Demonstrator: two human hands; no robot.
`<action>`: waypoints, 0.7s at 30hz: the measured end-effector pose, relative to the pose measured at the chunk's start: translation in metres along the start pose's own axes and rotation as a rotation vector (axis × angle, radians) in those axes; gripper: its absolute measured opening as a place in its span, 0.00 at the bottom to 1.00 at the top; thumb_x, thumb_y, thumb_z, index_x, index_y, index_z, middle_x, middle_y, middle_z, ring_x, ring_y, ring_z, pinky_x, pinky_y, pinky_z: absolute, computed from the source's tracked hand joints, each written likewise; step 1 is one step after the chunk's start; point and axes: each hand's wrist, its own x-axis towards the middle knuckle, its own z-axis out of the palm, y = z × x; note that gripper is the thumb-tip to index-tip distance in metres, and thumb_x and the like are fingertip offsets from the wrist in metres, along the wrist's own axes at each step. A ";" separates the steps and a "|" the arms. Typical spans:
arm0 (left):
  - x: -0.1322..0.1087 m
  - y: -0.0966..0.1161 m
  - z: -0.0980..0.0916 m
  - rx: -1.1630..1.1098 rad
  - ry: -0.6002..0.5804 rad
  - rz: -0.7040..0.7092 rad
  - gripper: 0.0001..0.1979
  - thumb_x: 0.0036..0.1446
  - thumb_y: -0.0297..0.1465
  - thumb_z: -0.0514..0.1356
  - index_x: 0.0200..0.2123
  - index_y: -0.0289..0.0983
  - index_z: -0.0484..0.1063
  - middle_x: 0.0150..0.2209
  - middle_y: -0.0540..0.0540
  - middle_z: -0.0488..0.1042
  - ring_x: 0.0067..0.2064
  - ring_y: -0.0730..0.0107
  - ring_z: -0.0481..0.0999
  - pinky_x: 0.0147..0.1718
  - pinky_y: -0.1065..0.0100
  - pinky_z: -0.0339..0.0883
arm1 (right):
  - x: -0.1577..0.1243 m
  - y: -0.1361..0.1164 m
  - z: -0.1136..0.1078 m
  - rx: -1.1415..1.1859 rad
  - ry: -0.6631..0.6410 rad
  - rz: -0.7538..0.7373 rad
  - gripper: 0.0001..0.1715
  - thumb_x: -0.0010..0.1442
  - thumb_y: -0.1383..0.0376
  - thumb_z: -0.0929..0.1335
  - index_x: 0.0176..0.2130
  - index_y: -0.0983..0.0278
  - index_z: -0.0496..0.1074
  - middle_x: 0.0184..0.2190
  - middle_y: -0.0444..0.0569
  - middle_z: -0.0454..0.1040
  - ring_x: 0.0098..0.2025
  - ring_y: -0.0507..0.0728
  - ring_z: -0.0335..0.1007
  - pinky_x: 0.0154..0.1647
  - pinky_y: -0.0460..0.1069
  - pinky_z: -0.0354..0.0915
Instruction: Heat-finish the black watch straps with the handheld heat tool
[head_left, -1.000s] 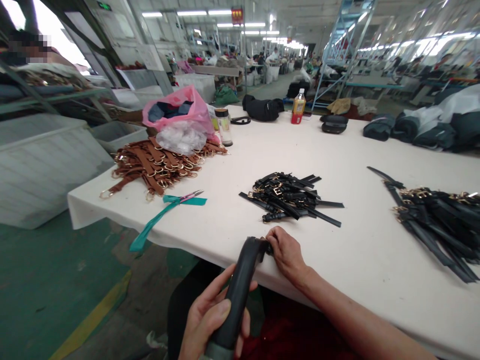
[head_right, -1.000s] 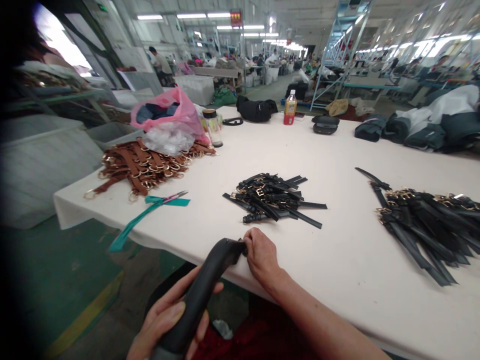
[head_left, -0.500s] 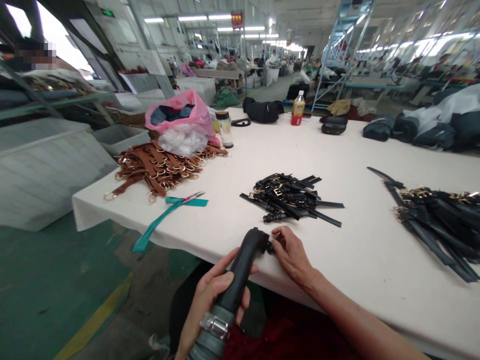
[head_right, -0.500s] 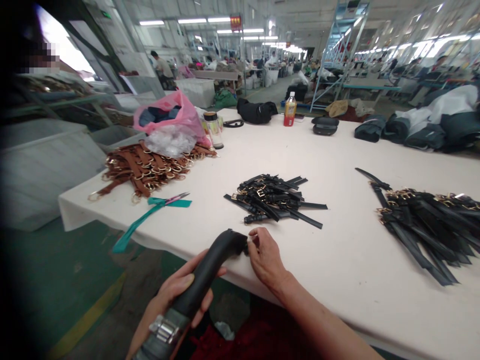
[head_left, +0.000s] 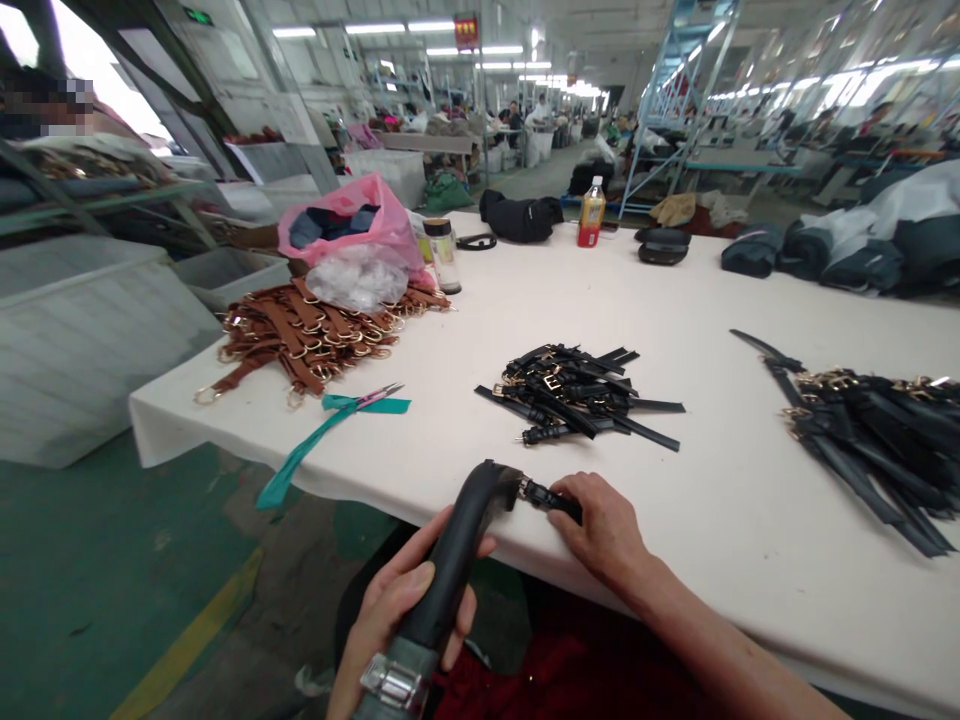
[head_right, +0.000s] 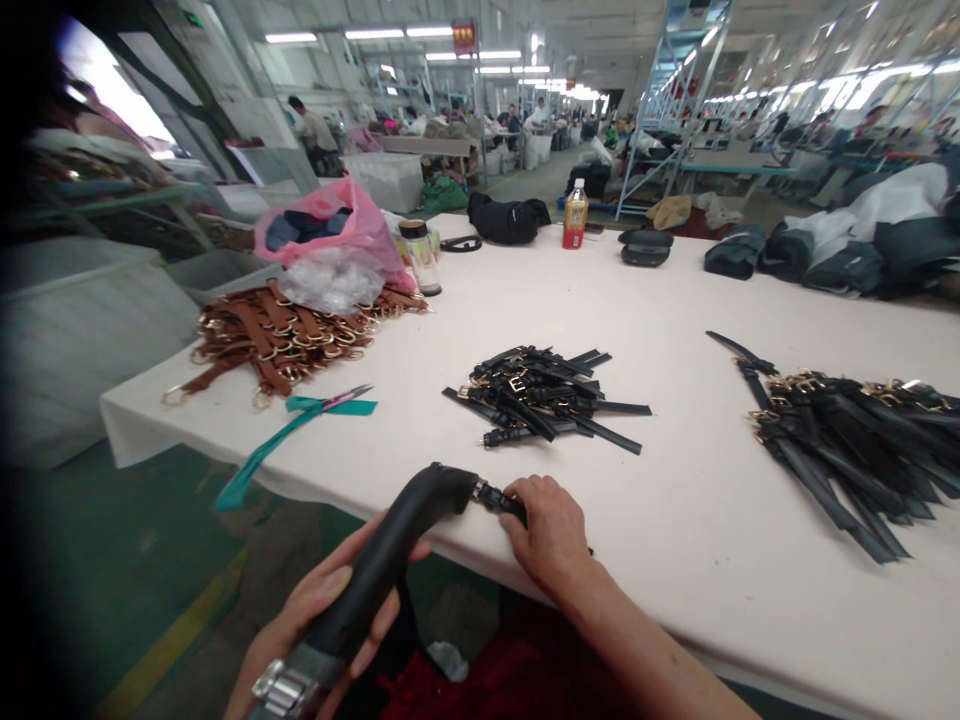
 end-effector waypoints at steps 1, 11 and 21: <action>-0.002 0.000 -0.001 -0.007 -0.004 0.006 0.26 0.57 0.33 0.56 0.58 0.34 0.60 0.43 0.30 0.78 0.20 0.71 0.70 0.12 0.76 0.62 | 0.000 0.000 0.000 0.002 0.005 -0.001 0.09 0.53 0.65 0.67 0.38 0.60 0.71 0.34 0.45 0.71 0.39 0.56 0.64 0.41 0.48 0.56; -0.001 -0.009 0.004 -0.017 -0.054 -0.070 0.23 0.54 0.32 0.58 0.55 0.37 0.66 0.40 0.32 0.79 0.17 0.70 0.71 0.10 0.75 0.61 | 0.000 0.002 0.000 0.013 0.017 -0.031 0.10 0.53 0.66 0.67 0.39 0.60 0.71 0.35 0.46 0.72 0.41 0.56 0.64 0.42 0.49 0.57; 0.001 -0.013 0.010 0.004 -0.007 0.017 0.24 0.55 0.33 0.57 0.56 0.37 0.65 0.40 0.34 0.79 0.19 0.74 0.69 0.12 0.77 0.60 | -0.019 0.016 -0.023 -0.014 -0.011 0.026 0.20 0.50 0.62 0.70 0.44 0.61 0.70 0.38 0.48 0.70 0.40 0.56 0.65 0.41 0.49 0.59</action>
